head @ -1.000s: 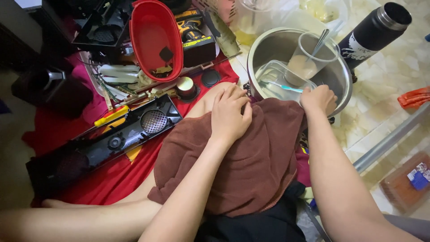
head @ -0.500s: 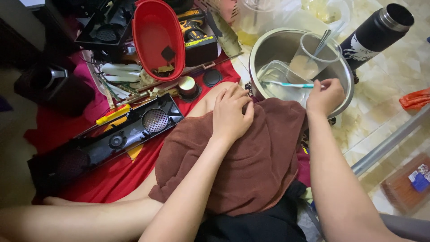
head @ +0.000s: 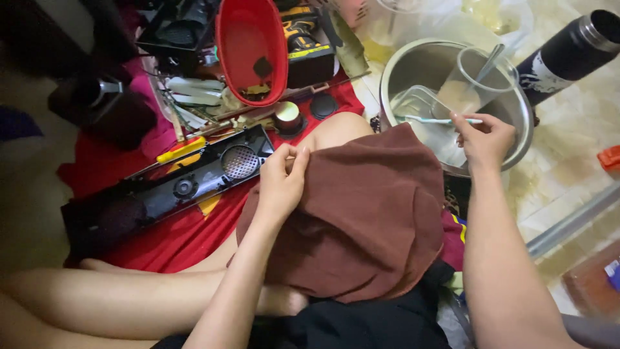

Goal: The person sits on the floor with a black speaker enclosure on their lap. They use a yellow-handled screwdriver to unscrew and pry parts of the speaker, handle a white plastic piece, dip a toothbrush in a bowl of water, and scrub the speaker grille and body with the toothbrush.

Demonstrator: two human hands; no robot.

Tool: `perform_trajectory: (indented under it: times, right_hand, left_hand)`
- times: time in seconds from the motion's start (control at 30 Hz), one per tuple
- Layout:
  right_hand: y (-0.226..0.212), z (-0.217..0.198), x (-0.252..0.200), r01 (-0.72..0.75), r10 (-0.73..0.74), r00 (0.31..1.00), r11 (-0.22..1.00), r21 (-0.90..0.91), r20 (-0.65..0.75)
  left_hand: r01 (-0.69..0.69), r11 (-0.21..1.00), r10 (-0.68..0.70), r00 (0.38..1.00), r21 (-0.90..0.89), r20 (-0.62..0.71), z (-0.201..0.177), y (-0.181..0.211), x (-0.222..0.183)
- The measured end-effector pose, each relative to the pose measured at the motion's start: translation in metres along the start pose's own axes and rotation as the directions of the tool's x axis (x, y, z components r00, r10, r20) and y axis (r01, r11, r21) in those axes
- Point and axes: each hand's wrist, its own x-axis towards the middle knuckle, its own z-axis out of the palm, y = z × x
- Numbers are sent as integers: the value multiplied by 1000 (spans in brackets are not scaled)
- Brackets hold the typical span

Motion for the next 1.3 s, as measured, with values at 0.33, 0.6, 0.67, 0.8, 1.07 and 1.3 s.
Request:
perform_trajectory:
  times: [0.33,0.6,0.67,0.8,1.07,1.3]
  right_hand:
    - [15,5,10,-17,26,996,994,-105,82]
    - [23,15,11,-17,48,973,990,-140,227]
    - [25,19,12,25,-3,987,991,-131,163]
    - [38,14,21,69,-96,980,985,-157,-174]
    - [1,34,-24,179,-201,946,978,-105,-256]
    - [4,39,-21,118,-109,984,992,52,-142]
  left_hand:
    - [-525,633,492,840,569,228,72,76,-9]
    - [-555,400,-21,790,729,613,141,49,-22]
    - [-561,407,-28,781,720,624,146,41,-17]
    - [-542,443,-46,782,714,622,138,50,-17]
    - [-506,439,-87,798,742,596,144,48,-18]
    - [-500,445,-30,821,743,570,144,48,-23]
